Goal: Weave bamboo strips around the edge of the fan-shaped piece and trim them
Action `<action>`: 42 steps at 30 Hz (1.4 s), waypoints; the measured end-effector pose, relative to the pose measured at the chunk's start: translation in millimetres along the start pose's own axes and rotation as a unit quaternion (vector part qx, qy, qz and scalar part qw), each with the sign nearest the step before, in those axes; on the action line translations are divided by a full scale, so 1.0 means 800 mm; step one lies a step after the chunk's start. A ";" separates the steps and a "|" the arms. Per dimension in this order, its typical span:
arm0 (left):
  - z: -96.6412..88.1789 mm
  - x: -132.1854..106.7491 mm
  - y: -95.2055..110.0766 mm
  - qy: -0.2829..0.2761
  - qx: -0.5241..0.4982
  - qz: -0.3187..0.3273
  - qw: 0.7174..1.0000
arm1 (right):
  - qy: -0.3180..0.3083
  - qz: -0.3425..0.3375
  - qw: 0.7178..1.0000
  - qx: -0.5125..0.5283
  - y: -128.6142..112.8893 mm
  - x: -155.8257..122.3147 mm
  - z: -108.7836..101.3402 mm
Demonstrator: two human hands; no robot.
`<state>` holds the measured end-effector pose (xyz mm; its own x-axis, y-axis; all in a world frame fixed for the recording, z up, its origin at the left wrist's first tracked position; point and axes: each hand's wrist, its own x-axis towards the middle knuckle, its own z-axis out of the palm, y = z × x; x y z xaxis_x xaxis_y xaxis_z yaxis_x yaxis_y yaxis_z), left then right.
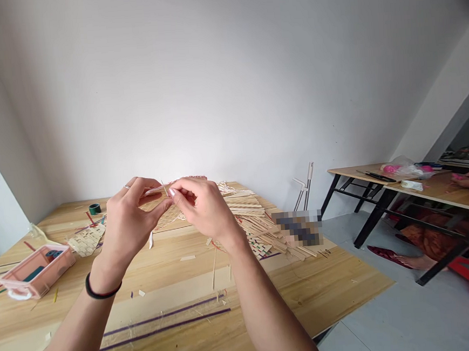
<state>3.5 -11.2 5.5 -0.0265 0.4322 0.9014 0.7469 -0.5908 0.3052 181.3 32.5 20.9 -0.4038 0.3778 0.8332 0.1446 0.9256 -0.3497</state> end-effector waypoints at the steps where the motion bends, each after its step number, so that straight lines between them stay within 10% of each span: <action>1: 0.000 0.000 0.001 0.001 0.002 0.000 1.000 | -0.001 0.003 1.000 0.002 0.000 0.000 0.000; 22: -0.001 -0.001 0.000 0.019 0.034 -0.036 0.999 | -0.034 0.026 0.999 -0.008 -0.004 -0.003 -0.001; 35: -0.001 0.000 -0.004 0.003 0.047 0.001 0.999 | 0.105 0.000 0.994 -0.041 0.000 0.000 -0.006; 42: 0.001 -0.001 0.001 -0.056 0.029 0.054 0.997 | -0.001 0.053 0.998 0.029 0.007 0.000 -0.006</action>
<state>4.7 -11.4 5.1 0.1283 0.4424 0.8876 0.7790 -0.5989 0.1859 186.4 38.0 21.0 -0.3914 0.4733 0.7892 0.1343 0.8778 -0.4599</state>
